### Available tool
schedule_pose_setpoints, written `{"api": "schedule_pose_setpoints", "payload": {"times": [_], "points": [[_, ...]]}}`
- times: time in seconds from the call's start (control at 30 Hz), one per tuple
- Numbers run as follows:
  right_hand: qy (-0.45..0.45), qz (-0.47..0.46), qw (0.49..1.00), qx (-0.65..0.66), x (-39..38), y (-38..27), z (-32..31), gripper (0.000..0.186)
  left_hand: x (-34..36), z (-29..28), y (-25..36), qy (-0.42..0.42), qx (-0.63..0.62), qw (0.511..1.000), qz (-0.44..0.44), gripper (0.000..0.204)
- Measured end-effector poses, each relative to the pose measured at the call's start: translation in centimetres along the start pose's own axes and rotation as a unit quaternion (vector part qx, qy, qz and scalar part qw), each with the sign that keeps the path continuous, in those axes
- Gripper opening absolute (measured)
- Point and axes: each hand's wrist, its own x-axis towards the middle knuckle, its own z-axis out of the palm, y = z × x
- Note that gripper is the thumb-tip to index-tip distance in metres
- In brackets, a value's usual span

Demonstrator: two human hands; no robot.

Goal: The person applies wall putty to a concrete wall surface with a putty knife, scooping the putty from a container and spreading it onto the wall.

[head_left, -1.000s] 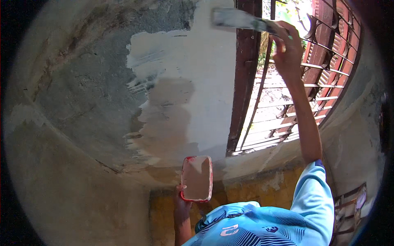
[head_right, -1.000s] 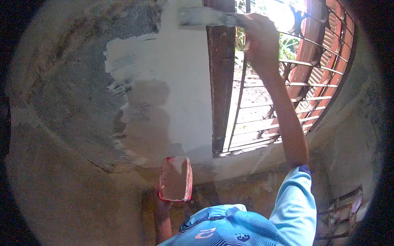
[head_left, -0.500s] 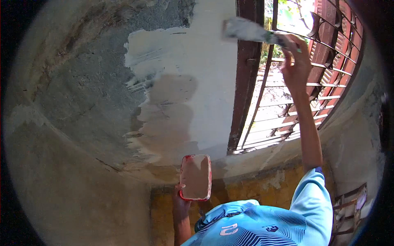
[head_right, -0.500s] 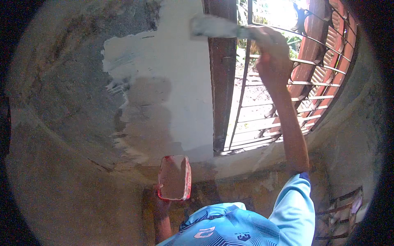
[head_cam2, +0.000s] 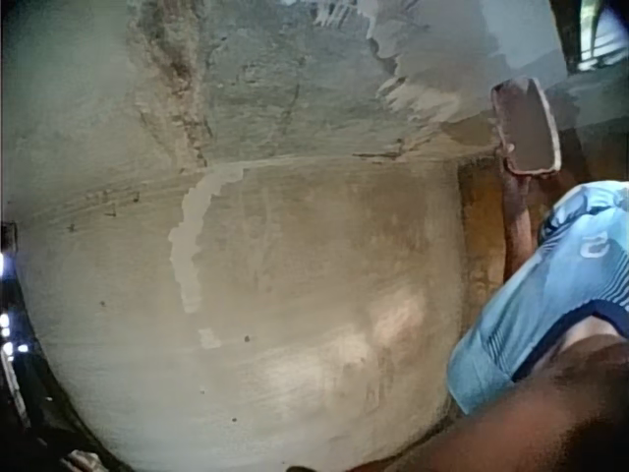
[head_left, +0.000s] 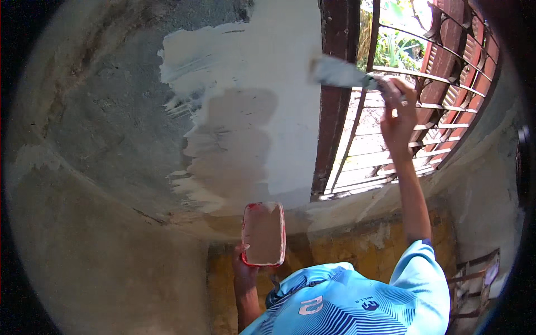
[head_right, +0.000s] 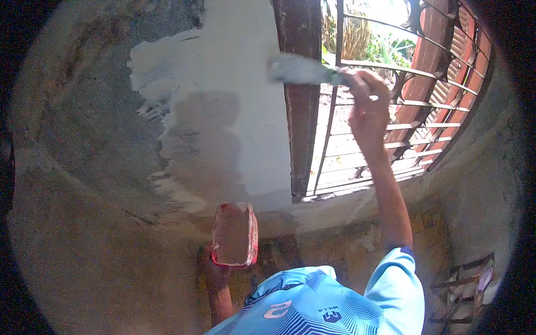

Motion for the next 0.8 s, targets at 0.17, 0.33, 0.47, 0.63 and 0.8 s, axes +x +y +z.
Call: {"api": "schedule_pose_setpoints", "payload": {"times": [0.17, 0.33, 0.47, 0.63, 0.8], "points": [[-0.126, -0.021, 0.991, 0.049, -2.4, -5.0, 2.2, 0.073, 0.5, -0.6, -0.2, 0.009, 0.016, 1.000, -0.015, 0.039], [-0.095, 0.008, 0.995, 0.017, -4.5, -2.8, 1.7, 0.063, 0.5, -0.2, 0.0, -0.008, 0.032, 0.999, -0.041, 0.054], [-0.053, 0.028, 0.997, -0.043, -5.9, 1.1, -0.4, 0.058, 0.6, -0.8, 0.0, -0.048, -0.026, 0.996, -0.068, 0.060], [-0.112, 0.025, 0.993, 0.011, -7.6, -1.1, 0.0, 0.064, 0.9, -0.5, -0.4, -0.020, -0.011, 0.997, -0.068, 0.059], [-0.142, 0.027, 0.989, 0.042, -7.5, -4.8, 2.7, 0.067, 1.4, -1.2, -0.5, -0.031, -0.006, 0.998, -0.063, 0.059]]}}
